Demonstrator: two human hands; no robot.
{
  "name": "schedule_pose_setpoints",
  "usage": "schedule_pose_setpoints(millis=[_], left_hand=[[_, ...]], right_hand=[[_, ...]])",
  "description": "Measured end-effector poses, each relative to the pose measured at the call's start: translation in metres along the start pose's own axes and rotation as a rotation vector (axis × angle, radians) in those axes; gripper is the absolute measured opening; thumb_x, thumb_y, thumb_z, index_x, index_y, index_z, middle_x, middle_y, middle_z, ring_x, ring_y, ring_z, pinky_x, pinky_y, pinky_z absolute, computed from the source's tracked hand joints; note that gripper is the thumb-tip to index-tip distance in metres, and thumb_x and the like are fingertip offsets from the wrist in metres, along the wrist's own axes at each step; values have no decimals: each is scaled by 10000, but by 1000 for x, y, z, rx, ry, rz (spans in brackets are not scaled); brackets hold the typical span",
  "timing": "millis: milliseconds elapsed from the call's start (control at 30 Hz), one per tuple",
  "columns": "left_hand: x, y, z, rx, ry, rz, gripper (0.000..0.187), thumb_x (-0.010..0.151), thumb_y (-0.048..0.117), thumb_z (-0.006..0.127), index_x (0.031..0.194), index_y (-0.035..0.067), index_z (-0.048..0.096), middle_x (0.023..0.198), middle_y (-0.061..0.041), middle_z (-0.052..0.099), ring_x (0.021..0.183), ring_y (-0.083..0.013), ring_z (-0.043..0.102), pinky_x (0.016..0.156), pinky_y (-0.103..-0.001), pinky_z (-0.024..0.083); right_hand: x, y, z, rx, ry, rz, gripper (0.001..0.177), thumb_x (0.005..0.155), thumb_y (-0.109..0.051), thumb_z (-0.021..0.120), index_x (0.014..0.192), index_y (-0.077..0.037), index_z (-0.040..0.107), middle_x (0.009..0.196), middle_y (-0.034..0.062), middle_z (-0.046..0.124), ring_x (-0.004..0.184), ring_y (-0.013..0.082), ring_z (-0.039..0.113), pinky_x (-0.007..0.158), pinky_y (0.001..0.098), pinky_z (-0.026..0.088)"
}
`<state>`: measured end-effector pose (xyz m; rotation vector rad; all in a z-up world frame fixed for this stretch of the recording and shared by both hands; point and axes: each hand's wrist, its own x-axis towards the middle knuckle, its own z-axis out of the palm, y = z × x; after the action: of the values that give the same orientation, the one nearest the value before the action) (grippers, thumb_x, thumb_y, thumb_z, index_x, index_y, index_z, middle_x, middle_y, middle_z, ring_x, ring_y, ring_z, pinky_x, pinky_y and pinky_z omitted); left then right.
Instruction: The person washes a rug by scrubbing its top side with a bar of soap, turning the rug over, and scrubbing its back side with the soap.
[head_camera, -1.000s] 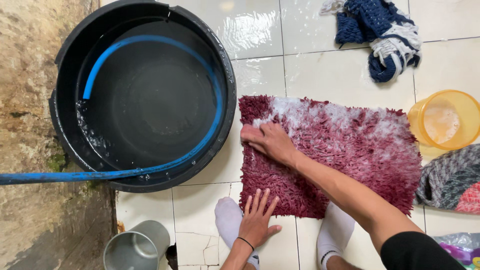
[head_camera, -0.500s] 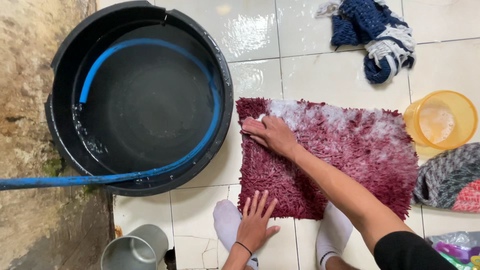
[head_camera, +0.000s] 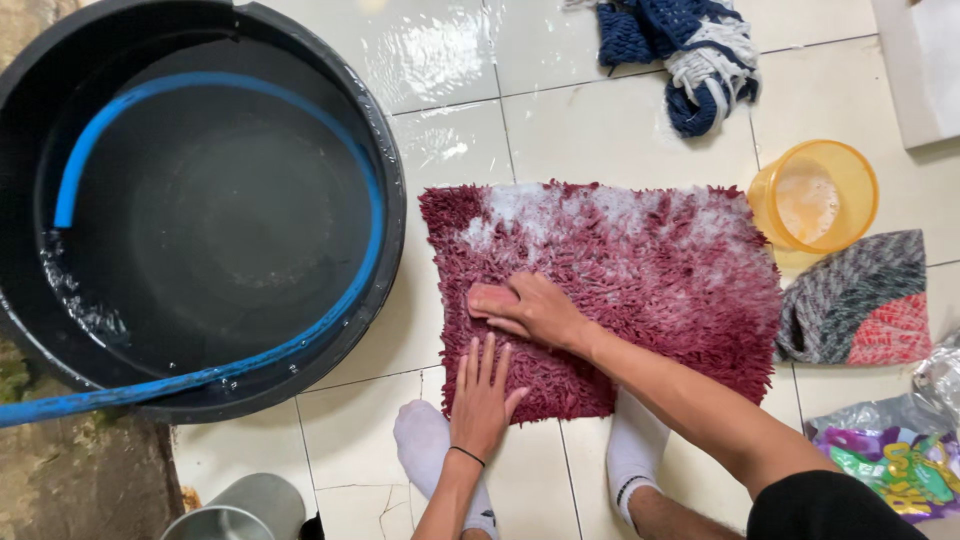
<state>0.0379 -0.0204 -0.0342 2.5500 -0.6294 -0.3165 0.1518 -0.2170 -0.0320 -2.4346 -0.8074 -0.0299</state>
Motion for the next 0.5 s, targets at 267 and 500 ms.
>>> schedule_pose_setpoints(millis=[267,500], left_hand=[[-5,4,1,73,-8,-23,784,955,547,550,1572,109,345,1651,-153,259,1517,-360,206,1214,-499,166],[-7,3,4,63,-149,-94,769,973,568,563,1518,69,348,1635,-172,260,1544,-369,177,1239,-520,134]], right_hand=[[37,71,-16,-469,212,271,363,997,-495,581,1338,-415,676,852,57,599,703,209,563,602,344,497],[-27,11,2,-25,9,-179,409,976,-477,640,1382,-491,590,858,52,561,754,229,534,647,394,475]])
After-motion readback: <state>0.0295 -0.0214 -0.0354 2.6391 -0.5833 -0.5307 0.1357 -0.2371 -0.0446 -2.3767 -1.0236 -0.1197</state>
